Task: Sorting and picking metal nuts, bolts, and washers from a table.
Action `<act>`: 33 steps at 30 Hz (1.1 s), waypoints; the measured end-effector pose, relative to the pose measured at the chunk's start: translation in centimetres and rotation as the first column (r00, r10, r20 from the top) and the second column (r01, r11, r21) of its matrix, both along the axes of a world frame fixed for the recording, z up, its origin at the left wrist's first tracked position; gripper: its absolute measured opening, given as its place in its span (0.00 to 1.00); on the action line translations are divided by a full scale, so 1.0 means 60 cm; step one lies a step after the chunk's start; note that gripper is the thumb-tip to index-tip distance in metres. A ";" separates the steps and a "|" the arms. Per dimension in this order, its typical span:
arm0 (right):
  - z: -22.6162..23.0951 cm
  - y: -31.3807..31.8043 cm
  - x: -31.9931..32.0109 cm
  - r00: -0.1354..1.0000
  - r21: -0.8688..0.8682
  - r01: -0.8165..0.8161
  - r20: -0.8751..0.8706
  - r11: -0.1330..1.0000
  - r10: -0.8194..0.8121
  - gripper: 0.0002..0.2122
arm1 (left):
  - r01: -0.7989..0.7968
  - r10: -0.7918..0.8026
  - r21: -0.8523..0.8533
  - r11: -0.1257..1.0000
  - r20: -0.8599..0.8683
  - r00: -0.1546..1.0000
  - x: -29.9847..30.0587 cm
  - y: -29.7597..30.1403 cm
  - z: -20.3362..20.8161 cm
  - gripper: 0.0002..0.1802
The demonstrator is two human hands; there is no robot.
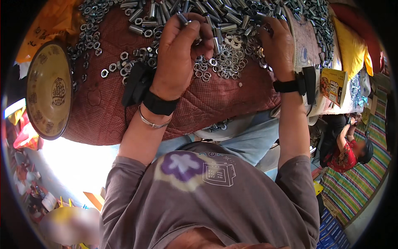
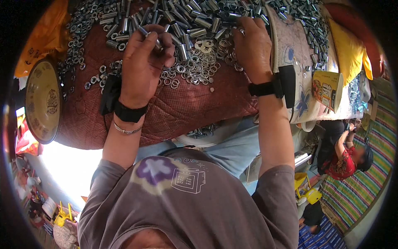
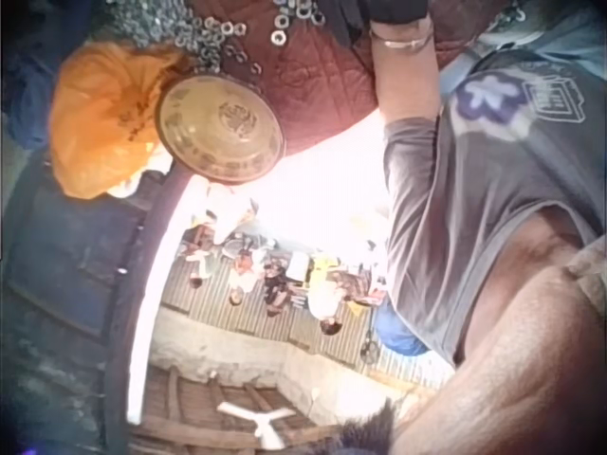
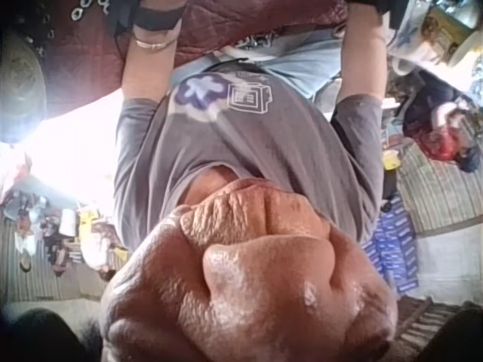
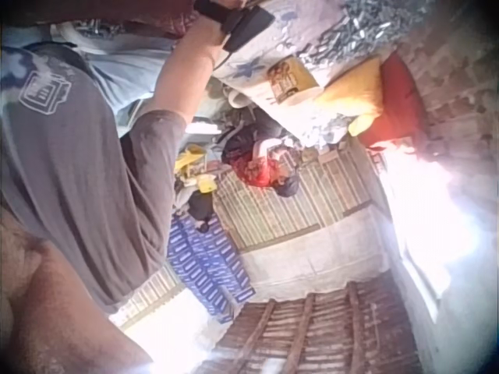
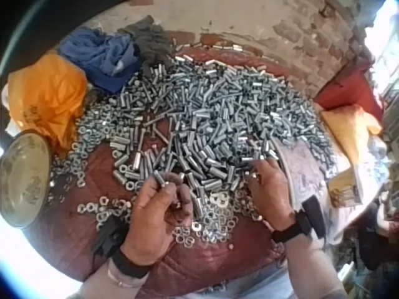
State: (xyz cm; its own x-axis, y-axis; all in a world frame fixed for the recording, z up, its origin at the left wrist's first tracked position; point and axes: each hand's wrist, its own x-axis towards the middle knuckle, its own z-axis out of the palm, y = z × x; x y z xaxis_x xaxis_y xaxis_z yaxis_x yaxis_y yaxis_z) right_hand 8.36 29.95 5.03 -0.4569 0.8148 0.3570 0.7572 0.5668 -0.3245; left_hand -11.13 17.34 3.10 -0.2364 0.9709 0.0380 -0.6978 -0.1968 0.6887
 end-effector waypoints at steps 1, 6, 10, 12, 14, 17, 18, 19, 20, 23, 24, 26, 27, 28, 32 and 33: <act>-0.003 0.003 -0.001 1.000 0.000 -0.001 -0.001 1.000 0.001 0.11 | 0.009 -0.009 0.020 1.000 0.001 1.000 0.000 0.000 0.000 0.09; -0.011 0.011 -0.013 1.000 -0.019 0.009 -0.006 1.000 -0.009 0.13 | 0.017 -0.017 0.007 1.000 0.006 1.000 0.001 0.003 -0.001 0.08; -0.003 0.010 -0.018 0.998 0.006 -0.010 0.065 1.000 0.010 0.13 | -0.002 0.003 0.056 0.998 -0.025 1.000 -0.002 0.001 -0.003 0.06; 0.001 0.009 -0.013 0.987 0.018 -0.056 0.153 0.998 0.052 0.13 | -0.004 0.006 0.053 0.999 -0.037 0.999 -0.003 0.000 -0.002 0.06; -0.001 0.012 -0.005 0.985 -0.001 -0.067 0.160 0.998 0.066 0.12 | -0.015 0.019 0.078 0.997 -0.050 0.999 -0.004 0.001 -0.003 0.05; 0.006 0.006 -0.005 0.981 -0.015 -0.083 0.174 0.996 0.085 0.10 | -0.059 0.062 0.043 0.997 -0.064 0.996 0.000 0.002 0.002 0.05; 0.009 0.002 -0.006 0.979 -0.009 -0.087 0.182 0.996 0.087 0.09 | -0.061 0.064 0.040 0.997 -0.064 0.996 0.001 0.001 0.003 0.05; 0.007 -0.002 -0.005 0.979 -0.011 -0.089 0.181 0.996 0.090 0.09 | -0.069 0.072 0.038 0.997 -0.103 0.992 0.002 0.001 0.002 0.05; 0.004 -0.005 -0.004 0.967 0.024 -0.083 0.244 0.996 0.074 0.07 | -0.076 0.080 0.035 0.996 -0.142 0.987 0.003 0.000 0.002 0.04; 0.003 -0.012 0.001 0.951 0.114 -0.088 0.304 0.990 0.049 0.05 | -0.110 0.109 0.004 0.994 -0.213 0.971 0.005 0.002 0.004 0.04; 0.004 -0.015 0.002 0.952 0.170 -0.095 0.302 0.981 0.040 0.04 | -0.111 0.109 0.002 0.994 -0.213 0.971 0.003 0.001 0.001 0.04; 0.012 -0.023 -0.002 0.972 0.198 -0.099 0.228 0.975 0.052 0.04 | -0.072 0.077 0.032 0.997 -0.199 0.977 -0.003 -0.001 -0.008 0.04; 0.019 -0.029 -0.005 0.986 0.228 -0.097 0.152 0.969 0.063 0.04 | -0.075 0.080 0.030 0.997 -0.200 0.976 -0.003 -0.001 -0.008 0.04; 0.026 -0.042 -0.011 0.986 0.227 -0.101 0.151 0.969 0.067 0.04 | -0.100 0.105 0.035 0.994 -0.197 0.975 -0.002 0.000 -0.009 0.04; 0.044 -0.091 -0.036 0.890 -0.479 -0.137 -0.444 0.867 -0.105 0.09 | -0.154 0.158 0.035 0.988 -0.193 0.968 -0.001 -0.001 -0.006 0.04; 0.038 -0.101 -0.043 0.834 -0.543 -0.236 -0.538 0.806 -0.119 0.09 | -0.154 0.158 0.033 0.988 -0.193 0.968 0.000 -0.001 -0.006 0.04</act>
State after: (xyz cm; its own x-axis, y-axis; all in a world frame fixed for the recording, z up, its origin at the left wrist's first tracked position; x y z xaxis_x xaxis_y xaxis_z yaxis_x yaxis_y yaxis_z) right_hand 5.77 23.91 7.30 -0.3952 0.9180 0.0339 0.3366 0.1790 -0.9245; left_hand -11.11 17.29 2.74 -0.3709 0.9215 0.1154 -0.5104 -0.3061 0.8036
